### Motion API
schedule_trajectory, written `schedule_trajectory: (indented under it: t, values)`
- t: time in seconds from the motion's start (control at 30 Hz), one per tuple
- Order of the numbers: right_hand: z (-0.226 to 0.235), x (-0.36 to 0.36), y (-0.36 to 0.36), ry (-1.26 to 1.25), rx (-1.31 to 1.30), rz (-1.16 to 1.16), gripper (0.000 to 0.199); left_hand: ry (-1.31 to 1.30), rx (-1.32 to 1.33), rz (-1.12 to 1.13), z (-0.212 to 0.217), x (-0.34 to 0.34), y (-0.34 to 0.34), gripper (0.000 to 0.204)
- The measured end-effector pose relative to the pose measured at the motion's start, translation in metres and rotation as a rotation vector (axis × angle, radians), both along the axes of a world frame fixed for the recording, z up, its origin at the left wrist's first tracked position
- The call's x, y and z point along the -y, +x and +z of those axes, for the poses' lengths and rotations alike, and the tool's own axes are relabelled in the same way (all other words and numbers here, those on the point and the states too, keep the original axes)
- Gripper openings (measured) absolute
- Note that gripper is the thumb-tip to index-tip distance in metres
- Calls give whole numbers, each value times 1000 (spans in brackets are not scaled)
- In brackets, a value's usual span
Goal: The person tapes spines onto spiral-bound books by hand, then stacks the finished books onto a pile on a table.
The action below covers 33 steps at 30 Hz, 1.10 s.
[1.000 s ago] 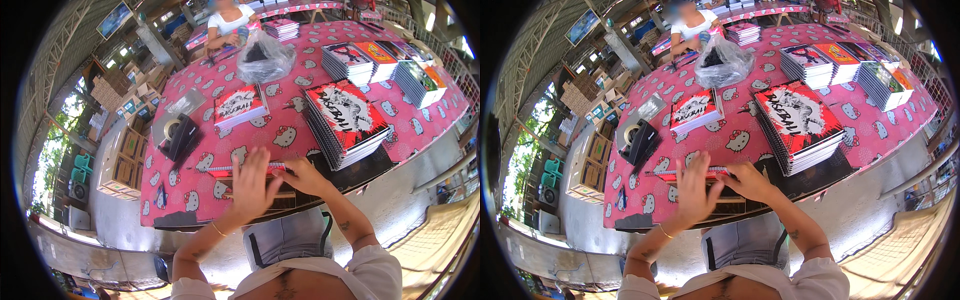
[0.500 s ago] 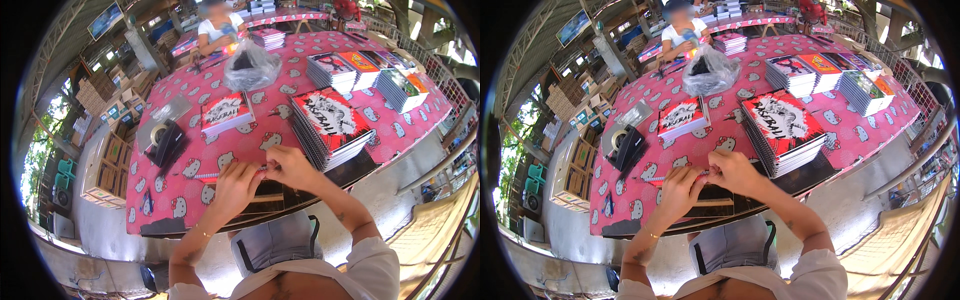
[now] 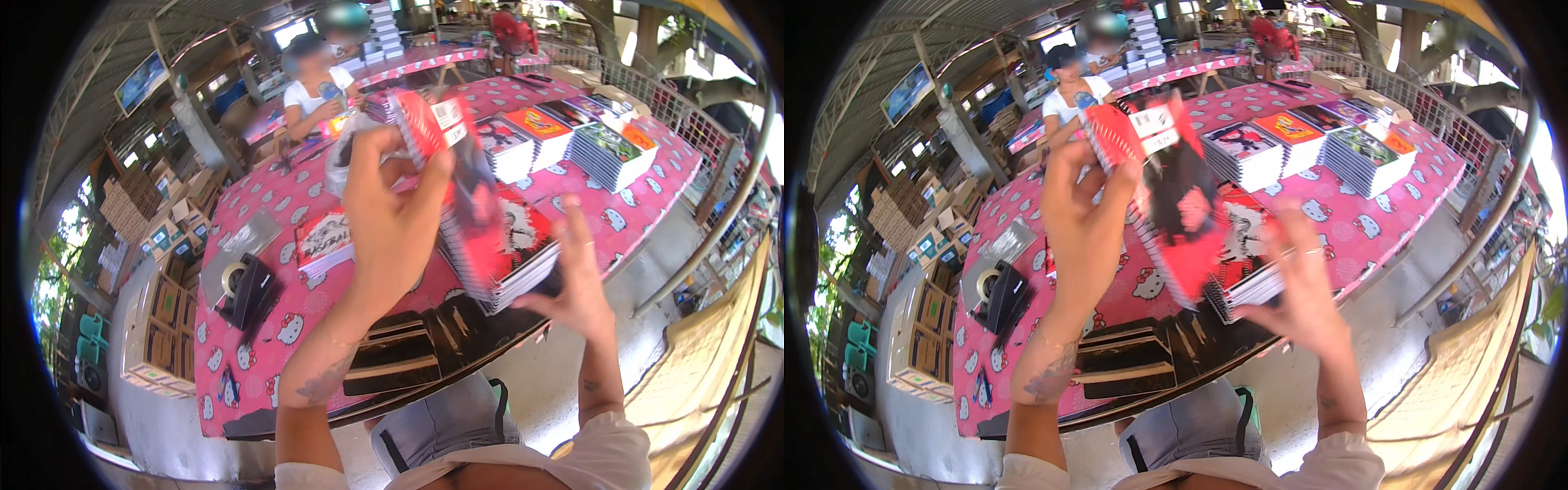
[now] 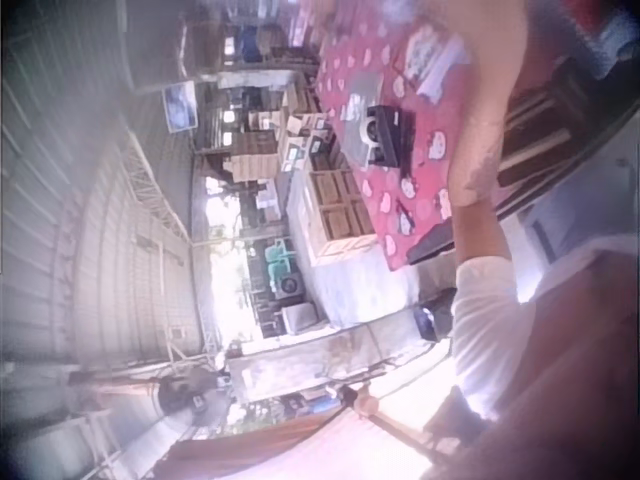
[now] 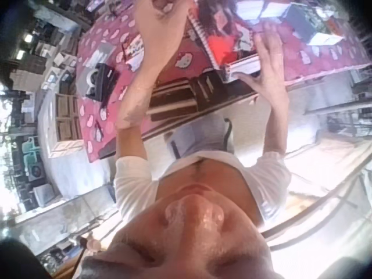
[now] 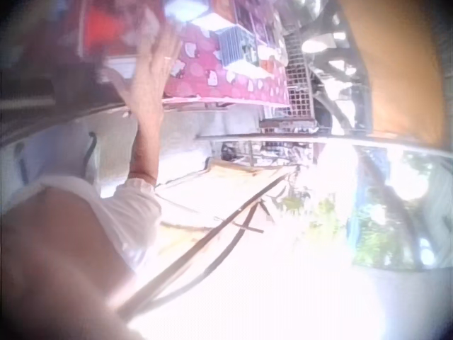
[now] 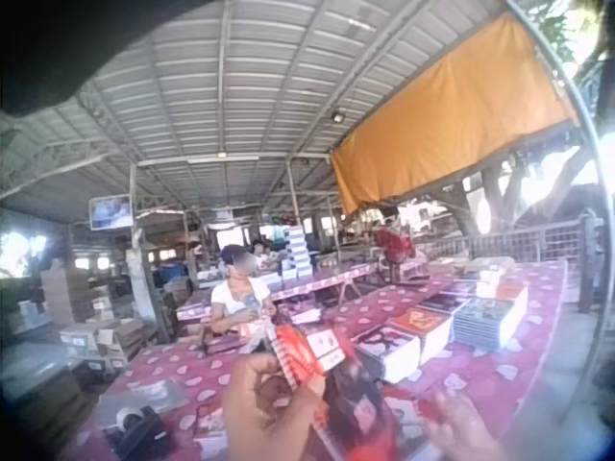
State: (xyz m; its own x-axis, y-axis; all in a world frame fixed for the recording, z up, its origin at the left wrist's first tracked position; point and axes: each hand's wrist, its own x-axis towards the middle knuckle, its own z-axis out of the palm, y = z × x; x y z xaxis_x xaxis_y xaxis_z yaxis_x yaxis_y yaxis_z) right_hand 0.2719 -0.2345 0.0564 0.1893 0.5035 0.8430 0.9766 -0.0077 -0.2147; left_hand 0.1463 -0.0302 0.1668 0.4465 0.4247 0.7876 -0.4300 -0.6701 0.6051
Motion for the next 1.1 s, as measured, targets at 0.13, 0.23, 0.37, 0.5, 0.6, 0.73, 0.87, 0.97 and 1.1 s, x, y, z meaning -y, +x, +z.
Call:
schedule_trajectory:
  t: [0.13,0.23,0.37,0.5,0.6,0.73,0.87,0.97,1.1]
  values:
    - [6,-15,14,286,-284,96,68,340,18,109,-2,-28,77,54]
    - [14,-34,13,562,-752,380,57,354,-143,-83,-23,-43,120,59]
    - [9,-31,38,956,-755,481,78,452,-353,-5,-48,-80,138,50]
    - [-28,-11,62,1121,-575,24,74,660,-575,78,-138,-93,146,50]
    - [-69,-26,48,708,-328,-151,70,654,-643,96,-135,-103,149,55]
    - [-82,-61,47,399,0,-238,51,338,-923,-33,-115,-91,175,61]
    - [-86,-72,41,187,-16,-237,35,355,-1070,35,-120,-104,170,65]
    - [-80,-67,38,104,-60,-225,34,390,-745,169,-141,-144,147,58]
    - [-46,-42,20,-14,-152,-156,47,565,-791,380,-138,-249,34,34]
